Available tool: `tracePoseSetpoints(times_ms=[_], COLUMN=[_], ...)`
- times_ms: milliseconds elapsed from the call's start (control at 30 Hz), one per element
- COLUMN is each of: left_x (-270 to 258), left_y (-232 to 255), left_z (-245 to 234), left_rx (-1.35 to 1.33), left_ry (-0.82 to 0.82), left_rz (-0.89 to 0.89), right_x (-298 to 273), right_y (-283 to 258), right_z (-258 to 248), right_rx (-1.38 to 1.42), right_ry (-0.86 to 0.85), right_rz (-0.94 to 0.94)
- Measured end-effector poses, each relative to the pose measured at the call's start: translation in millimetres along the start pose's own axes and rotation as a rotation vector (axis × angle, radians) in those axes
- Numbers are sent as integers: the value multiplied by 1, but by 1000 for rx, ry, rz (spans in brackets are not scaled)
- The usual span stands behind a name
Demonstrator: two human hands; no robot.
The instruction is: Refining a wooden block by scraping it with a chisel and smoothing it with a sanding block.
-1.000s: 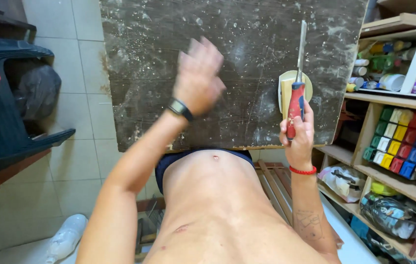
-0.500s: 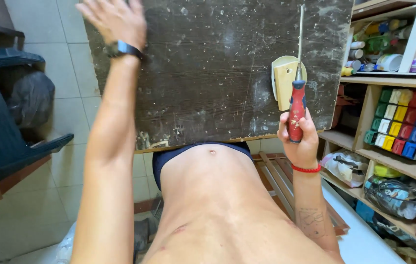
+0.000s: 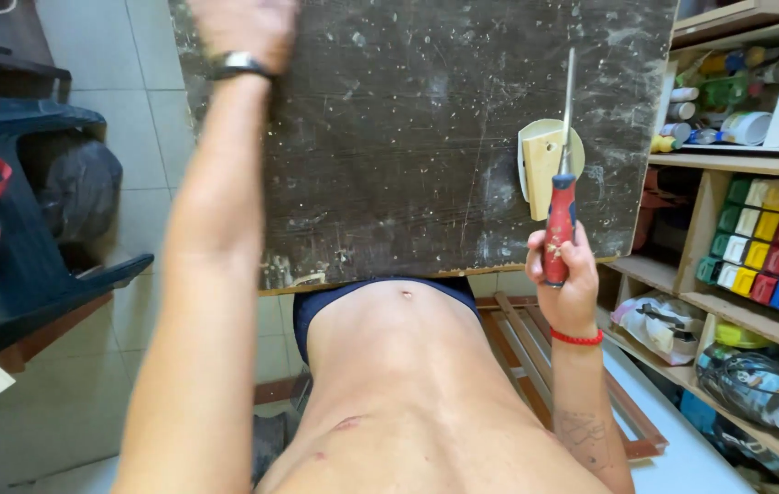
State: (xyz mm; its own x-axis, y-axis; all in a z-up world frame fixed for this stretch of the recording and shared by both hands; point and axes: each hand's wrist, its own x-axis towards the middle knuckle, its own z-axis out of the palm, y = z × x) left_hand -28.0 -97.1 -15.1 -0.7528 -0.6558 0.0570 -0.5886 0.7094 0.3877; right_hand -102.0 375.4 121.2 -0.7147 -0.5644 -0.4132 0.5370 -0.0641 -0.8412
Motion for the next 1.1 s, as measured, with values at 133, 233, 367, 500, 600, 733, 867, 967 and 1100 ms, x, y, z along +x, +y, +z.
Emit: tracePoseSetpoints(times_ms=[133,233,367,500,600,733,867,967,1100], left_x=[-36,-78,-111,-127,-138,-123,-114,-111,-114], left_y=[-115,-123,4,117,157,147,144,143,148], left_z=[-33,-26,-43,-19,12,29,2,-1,-8], left_rx=[146,169,-187,-429,-502,-542,-546,-614,-712], left_ry=[52,56,213,202,66,64,26,1,-18], left_rz=[-590,-619,-79,524,614,637,753,758,712], right_x=[3,17,37,58,73,92,77,73,70], right_y=[16,18,13,34,58,77,38,24,13], right_z=[-11,4,63,100,99,91,130,147,154], right_rx=[-11,-118,-563,-686,-840,-983,-1053,-1072,-1104], right_ry=[11,-8,-150,-313,-248,-218,-204,-189,-200], right_rz=[73,178,233,17,40,40,95,144,197])
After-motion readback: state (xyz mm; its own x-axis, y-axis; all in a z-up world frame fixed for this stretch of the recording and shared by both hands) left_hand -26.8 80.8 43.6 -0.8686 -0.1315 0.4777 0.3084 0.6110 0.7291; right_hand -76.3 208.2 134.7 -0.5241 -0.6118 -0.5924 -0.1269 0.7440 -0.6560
